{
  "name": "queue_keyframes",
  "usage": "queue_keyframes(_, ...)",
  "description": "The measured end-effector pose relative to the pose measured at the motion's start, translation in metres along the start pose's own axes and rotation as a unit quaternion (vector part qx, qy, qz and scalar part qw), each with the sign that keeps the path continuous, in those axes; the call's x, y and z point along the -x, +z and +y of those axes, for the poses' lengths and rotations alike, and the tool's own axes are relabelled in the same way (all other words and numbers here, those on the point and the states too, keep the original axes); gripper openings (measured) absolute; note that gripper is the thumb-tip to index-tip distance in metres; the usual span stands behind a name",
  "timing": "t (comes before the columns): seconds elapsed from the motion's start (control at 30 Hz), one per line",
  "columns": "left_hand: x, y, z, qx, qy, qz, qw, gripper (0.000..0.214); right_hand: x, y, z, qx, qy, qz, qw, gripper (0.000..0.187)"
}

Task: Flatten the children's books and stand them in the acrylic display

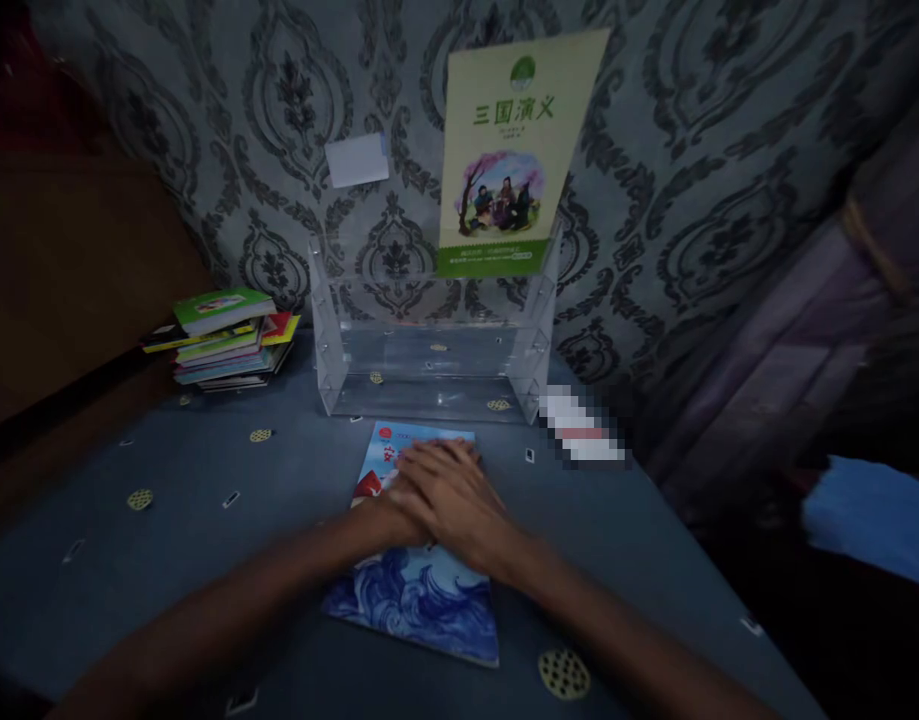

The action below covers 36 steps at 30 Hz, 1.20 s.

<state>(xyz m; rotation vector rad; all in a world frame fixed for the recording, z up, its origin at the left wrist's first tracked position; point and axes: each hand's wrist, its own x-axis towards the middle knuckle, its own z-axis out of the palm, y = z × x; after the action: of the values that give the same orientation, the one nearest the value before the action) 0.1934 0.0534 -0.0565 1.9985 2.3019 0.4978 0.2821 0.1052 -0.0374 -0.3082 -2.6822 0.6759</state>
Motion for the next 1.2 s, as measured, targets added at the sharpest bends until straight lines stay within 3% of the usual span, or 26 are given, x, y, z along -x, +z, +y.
queue_keyframes(0.13,0.009,-0.019,-0.022,-0.012,0.163,-0.027,0.986,0.039,0.001,0.004,0.032,-0.002,0.074,0.073,0.995,0.054)
queue_keyframes(0.3,0.014,-0.036,-0.055,-0.039,0.071,-0.026,0.996,0.048,0.001,0.016,0.048,0.062,0.06,0.091,0.992,0.047)
queue_keyframes(0.43,0.018,-0.04,-0.079,-0.045,0.02,-0.023,0.999,0.045,0.008,0.011,0.056,0.097,0.079,0.096,0.987,0.042)
queue_keyframes(0.67,0.023,-0.035,-0.092,-0.021,0.018,0.009,1.0,0.046,0.014,0.001,0.06,0.122,0.112,0.1,0.981,0.04)
queue_keyframes(1.2,0.024,-0.038,-0.112,0.053,0.055,0.046,0.996,0.038,0.01,0.005,0.057,0.152,0.109,0.095,0.978,0.04)
